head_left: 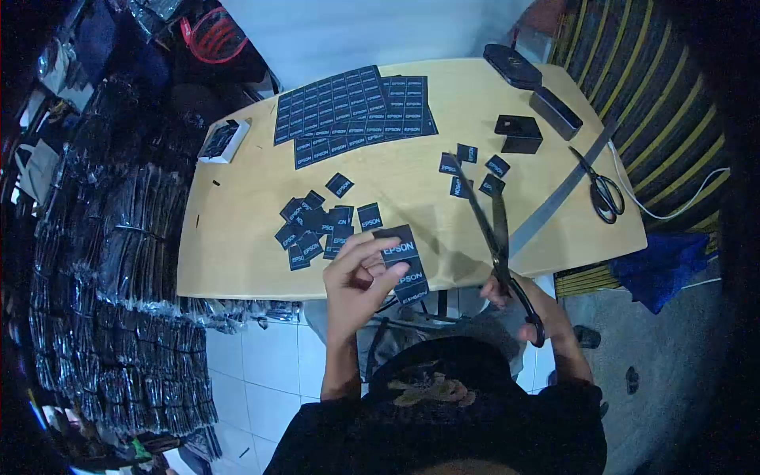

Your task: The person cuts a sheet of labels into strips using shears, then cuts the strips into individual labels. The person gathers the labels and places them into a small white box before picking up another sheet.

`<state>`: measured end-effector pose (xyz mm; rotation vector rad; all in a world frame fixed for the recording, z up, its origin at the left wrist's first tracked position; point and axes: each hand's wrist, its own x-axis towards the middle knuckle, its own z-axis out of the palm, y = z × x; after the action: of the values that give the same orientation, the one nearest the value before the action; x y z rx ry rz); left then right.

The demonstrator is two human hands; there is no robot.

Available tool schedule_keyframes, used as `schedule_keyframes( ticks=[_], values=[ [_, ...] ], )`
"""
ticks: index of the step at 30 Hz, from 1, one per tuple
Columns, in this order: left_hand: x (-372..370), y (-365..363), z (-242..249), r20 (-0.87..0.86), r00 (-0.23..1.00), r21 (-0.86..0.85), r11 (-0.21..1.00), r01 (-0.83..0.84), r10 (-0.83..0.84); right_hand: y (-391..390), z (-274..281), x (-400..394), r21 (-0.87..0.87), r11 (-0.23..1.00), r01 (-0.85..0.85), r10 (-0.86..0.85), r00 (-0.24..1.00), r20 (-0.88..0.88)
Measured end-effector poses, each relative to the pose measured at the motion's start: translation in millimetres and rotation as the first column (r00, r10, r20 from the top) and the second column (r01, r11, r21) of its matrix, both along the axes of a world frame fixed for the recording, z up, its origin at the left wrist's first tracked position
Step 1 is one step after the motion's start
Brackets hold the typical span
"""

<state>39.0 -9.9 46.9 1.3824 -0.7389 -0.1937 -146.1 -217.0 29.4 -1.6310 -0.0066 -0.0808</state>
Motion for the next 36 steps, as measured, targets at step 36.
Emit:
schedule_keyframes(
  ticks=[36],
  values=[
    [12, 2, 23, -0.272, 0.815, 0.243, 0.783, 0.572, -0.511, -47, 34, -2, -0.224, 0.799, -0.558, 0.497, 0.823, -0.275]
  ],
)
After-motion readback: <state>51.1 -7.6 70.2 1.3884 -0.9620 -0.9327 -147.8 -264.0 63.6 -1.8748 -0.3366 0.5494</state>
